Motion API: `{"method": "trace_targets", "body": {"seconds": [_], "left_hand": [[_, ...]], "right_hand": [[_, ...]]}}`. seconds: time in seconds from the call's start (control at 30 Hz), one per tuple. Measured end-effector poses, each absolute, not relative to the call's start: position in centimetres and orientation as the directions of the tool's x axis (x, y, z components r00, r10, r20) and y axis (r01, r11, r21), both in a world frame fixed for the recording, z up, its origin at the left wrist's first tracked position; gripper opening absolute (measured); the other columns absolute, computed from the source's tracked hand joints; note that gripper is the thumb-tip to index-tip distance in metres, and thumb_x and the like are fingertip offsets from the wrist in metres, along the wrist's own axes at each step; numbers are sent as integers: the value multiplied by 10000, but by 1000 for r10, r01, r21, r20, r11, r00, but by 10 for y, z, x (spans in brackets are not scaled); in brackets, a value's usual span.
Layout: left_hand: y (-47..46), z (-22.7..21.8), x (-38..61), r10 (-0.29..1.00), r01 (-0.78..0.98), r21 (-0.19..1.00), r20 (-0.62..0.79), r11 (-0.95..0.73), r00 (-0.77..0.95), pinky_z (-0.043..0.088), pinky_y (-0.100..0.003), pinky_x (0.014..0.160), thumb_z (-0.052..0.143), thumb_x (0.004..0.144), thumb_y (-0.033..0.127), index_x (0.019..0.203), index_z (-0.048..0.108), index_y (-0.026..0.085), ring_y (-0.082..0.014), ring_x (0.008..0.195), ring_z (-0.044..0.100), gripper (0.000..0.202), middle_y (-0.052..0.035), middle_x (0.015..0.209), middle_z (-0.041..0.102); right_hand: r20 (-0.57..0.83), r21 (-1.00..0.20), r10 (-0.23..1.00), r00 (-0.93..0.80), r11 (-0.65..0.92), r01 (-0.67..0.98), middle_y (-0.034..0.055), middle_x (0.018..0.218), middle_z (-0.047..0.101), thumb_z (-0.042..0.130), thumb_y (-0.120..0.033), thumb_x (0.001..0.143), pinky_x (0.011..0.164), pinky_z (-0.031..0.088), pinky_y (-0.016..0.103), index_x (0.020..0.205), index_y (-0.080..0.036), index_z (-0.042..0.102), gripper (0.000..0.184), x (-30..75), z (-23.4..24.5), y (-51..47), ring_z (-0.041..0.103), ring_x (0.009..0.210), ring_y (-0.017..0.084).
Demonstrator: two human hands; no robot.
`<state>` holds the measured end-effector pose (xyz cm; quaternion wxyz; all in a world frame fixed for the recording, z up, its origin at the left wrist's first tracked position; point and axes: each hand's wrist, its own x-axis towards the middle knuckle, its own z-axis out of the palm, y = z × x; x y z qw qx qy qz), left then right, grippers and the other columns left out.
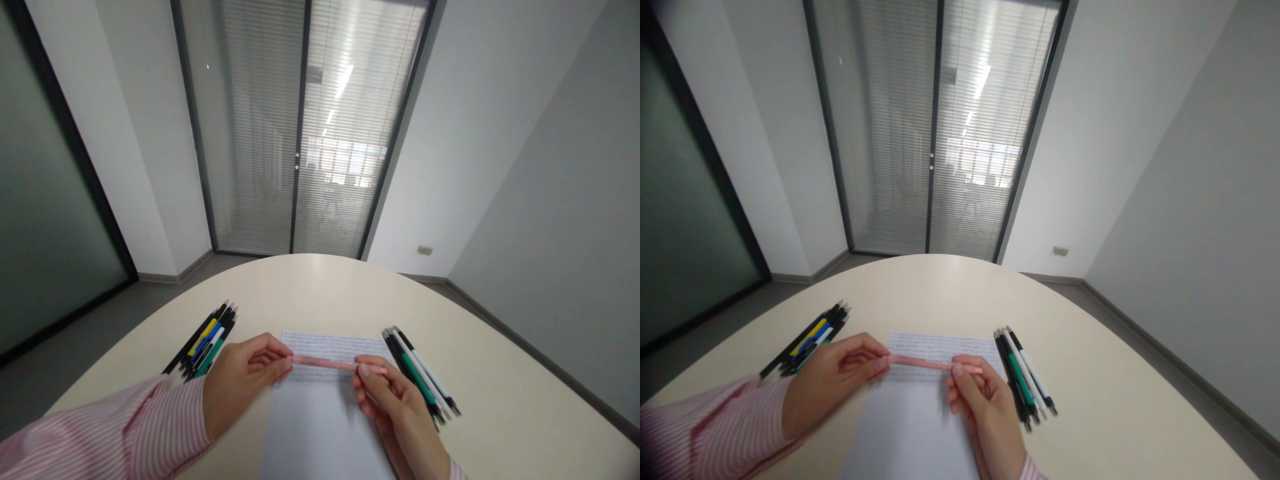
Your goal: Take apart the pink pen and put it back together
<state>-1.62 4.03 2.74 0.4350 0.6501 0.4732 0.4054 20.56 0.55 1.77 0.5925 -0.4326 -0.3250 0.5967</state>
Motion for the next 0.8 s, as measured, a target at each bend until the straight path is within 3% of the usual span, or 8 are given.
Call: {"method": "trace_targets", "body": {"seconds": [0.33,0.6,0.8], "left_hand": [[41,24,-19,937,356,886,201,-299,287,471,-199,525,554,837,339,798,644,152,-127,529,618,211,-9,601,685],[32,26,-18,861,556,657,394,-509,322,396,-218,556,426,914,305,778,564,199,-125,533,588,221,36,582,612],[27,22,-15,859,630,584,357,-512,367,326,-249,558,299,965,293,763,449,228,-143,531,514,259,55,587,496]], "right_hand": [[-83,-940,992,94,-46,-339,-3,622,647,851,-406,617,512,404,185,821,-130,685,381,210,15,7,531,560,91],[-15,-963,997,76,6,-269,-3,637,638,807,-421,677,511,409,203,830,-133,671,354,209,11,8,534,566,106],[-10,-968,998,66,7,-251,0,648,643,794,-388,707,515,410,209,835,-137,675,307,209,12,7,537,568,108]]}}
